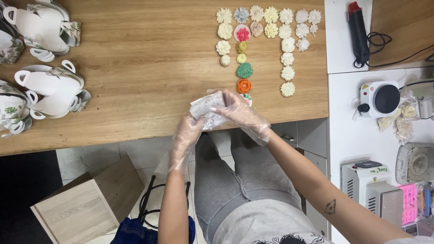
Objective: Unpacking small wax flower decorations from plastic packets and arranging them on a wooden table.
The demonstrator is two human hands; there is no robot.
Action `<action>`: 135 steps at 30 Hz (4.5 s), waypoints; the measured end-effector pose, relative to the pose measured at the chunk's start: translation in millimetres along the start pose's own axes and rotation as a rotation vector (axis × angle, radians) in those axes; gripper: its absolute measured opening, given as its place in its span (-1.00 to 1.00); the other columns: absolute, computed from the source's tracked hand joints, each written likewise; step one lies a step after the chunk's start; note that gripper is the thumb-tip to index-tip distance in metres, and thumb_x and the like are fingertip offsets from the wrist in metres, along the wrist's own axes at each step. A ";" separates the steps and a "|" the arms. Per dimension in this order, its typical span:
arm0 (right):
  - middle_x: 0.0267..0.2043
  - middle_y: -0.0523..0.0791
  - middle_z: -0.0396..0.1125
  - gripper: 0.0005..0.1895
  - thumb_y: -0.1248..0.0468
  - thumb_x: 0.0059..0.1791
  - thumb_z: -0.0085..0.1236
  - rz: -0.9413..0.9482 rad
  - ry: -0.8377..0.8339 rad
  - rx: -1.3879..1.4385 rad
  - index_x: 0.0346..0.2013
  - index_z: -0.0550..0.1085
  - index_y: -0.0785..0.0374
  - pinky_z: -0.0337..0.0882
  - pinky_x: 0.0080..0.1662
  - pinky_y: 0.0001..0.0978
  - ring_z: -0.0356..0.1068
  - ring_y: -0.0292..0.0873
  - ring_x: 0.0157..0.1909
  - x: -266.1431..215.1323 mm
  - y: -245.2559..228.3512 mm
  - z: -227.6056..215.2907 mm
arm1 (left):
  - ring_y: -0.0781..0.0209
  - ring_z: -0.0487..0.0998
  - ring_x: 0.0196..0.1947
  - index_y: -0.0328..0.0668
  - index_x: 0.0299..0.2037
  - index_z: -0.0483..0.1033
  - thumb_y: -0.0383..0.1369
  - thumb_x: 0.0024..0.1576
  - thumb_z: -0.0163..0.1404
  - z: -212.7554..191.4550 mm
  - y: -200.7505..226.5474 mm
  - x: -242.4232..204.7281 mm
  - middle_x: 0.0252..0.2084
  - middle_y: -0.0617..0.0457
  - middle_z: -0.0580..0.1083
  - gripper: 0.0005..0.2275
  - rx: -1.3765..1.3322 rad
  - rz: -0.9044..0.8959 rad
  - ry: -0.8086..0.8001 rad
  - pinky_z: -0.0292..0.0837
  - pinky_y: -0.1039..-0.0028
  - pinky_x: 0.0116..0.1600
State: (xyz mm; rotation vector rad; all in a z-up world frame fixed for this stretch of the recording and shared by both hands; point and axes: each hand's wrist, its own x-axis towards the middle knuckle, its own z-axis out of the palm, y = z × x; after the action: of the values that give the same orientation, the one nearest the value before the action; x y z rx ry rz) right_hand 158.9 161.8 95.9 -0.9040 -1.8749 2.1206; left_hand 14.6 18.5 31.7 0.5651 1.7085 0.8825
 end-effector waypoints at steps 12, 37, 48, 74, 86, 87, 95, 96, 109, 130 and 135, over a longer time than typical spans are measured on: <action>0.09 -0.10 0.39 -0.47 0.48 0.04 0.18 -0.317 0.400 0.424 0.31 0.31 0.31 0.50 0.13 -0.42 0.42 -0.32 0.07 -22.8 -17.7 20.3 | 0.19 0.59 -0.01 -0.22 0.25 0.32 -0.35 0.23 0.13 22.2 33.4 -43.3 0.07 -0.07 0.49 -0.59 -1.069 0.354 -0.054 0.63 0.38 0.05; -0.23 -0.12 0.42 -0.61 0.34 0.00 0.29 -0.300 0.543 0.251 0.10 0.45 0.37 0.30 -0.35 -0.52 0.30 -0.34 -0.34 -77.1 -125.3 26.3 | 0.26 0.59 -0.06 -0.37 0.12 0.43 -0.35 0.25 0.04 47.8 165.5 -122.6 -0.01 -0.08 0.56 -0.70 -1.118 0.683 0.396 0.56 0.42 0.06; -0.46 -0.17 0.42 -0.77 0.27 0.01 0.24 -0.460 0.503 0.165 -0.11 0.57 0.35 0.31 -0.50 -0.53 0.30 -0.39 -0.55 -71.1 -217.9 -13.2 | 0.22 0.47 -0.51 -0.26 0.13 0.53 -0.27 0.34 -0.09 -20.3 245.9 -168.8 -0.33 -0.13 0.63 -0.71 -0.304 0.681 0.438 0.42 0.43 -0.48; 0.25 -0.05 0.41 -0.55 0.02 0.06 0.03 -0.344 -0.201 0.082 0.07 0.39 0.31 0.35 0.27 -0.18 0.36 -0.08 0.30 100.4 -374.9 -25.5 | -0.26 0.59 -0.20 -0.28 -0.21 0.58 -0.21 0.07 0.16 -172.6 366.2 -107.0 -0.25 -0.28 0.57 -0.73 0.958 0.705 0.965 0.51 0.04 -0.06; 0.34 -0.05 0.17 -0.56 0.08 0.22 -0.19 -0.599 -0.250 -0.424 0.33 0.13 0.20 0.20 0.44 0.00 0.20 -0.02 0.39 288.2 -342.0 -55.9 | -0.24 0.60 -0.23 -0.24 -0.08 0.54 -0.28 0.10 0.11 -194.8 347.1 -71.3 -0.25 -0.25 0.57 -0.74 1.089 0.732 1.022 0.53 0.06 -0.12; 0.34 -0.04 0.15 -0.57 0.09 0.23 -0.20 -0.625 -0.260 -0.465 0.34 0.11 0.19 0.19 0.45 0.02 0.19 -0.01 0.39 298.2 -342.0 -51.4 | -0.22 0.60 -0.23 -0.22 -0.10 0.55 -0.30 0.12 0.09 -196.7 342.9 -64.4 -0.24 -0.22 0.58 -0.78 1.095 0.791 1.056 0.53 0.07 -0.13; 0.23 0.10 0.17 -0.58 0.13 0.18 -0.24 -0.405 -0.409 0.288 0.25 0.13 0.32 0.26 0.36 0.07 0.25 0.05 0.30 238.1 -370.2 -36.6 | -0.10 0.61 -0.18 -0.26 -0.16 0.49 -0.52 0.24 -0.09 -196.7 341.7 -50.0 -0.23 -0.16 0.56 -0.91 1.295 0.756 1.085 0.55 0.21 -0.08; 0.25 0.13 0.16 -0.58 0.13 0.19 -0.27 -0.367 -0.391 0.335 0.25 0.12 0.34 0.25 0.38 0.07 0.24 0.05 0.32 221.5 -379.8 -32.8 | -0.11 0.61 -0.18 -0.26 -0.16 0.48 -0.53 0.25 -0.11 -196.3 342.7 -47.9 -0.22 -0.17 0.56 -0.91 1.238 0.730 1.099 0.55 0.20 -0.08; 0.10 0.15 0.26 -0.55 0.12 0.20 -0.14 -0.258 -0.308 0.192 0.24 0.22 0.42 0.43 0.26 0.15 0.34 0.15 0.15 253.2 -376.3 -39.4 | -0.07 0.59 -0.33 -0.36 -0.02 0.27 -0.42 0.30 -0.08 -164.5 320.9 -103.2 -0.28 -0.22 0.49 -0.83 0.505 0.779 1.210 0.52 0.17 -0.28; 0.01 0.08 0.43 -0.65 0.26 0.06 -0.11 -1.266 0.420 -1.702 0.00 0.41 0.49 0.48 0.02 -0.16 0.46 0.02 -0.02 390.7 -317.0 -38.4 | 0.01 0.64 -0.27 -0.32 -0.11 0.49 -0.49 0.23 -0.06 -195.7 371.7 -102.6 -0.10 -0.20 0.53 -0.89 1.584 0.846 1.239 0.62 0.32 -0.23; -0.21 0.12 0.48 -0.71 0.30 0.07 -0.10 -1.415 0.599 -2.317 -0.23 0.50 0.53 0.56 -0.10 -0.11 0.50 0.02 -0.22 396.4 -314.1 -37.9 | -0.07 0.63 -0.12 -0.32 -0.07 0.54 -0.48 0.29 -0.09 -200.3 363.8 -89.8 -0.14 -0.17 0.54 -0.85 1.280 0.949 1.021 0.56 0.28 -0.02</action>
State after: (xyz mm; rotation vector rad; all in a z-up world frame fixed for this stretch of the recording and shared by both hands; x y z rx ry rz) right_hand -220.2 453.9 263.4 0.1076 -2.2520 -1.3418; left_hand -169.2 119.1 401.4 2.1815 2.9482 0.5630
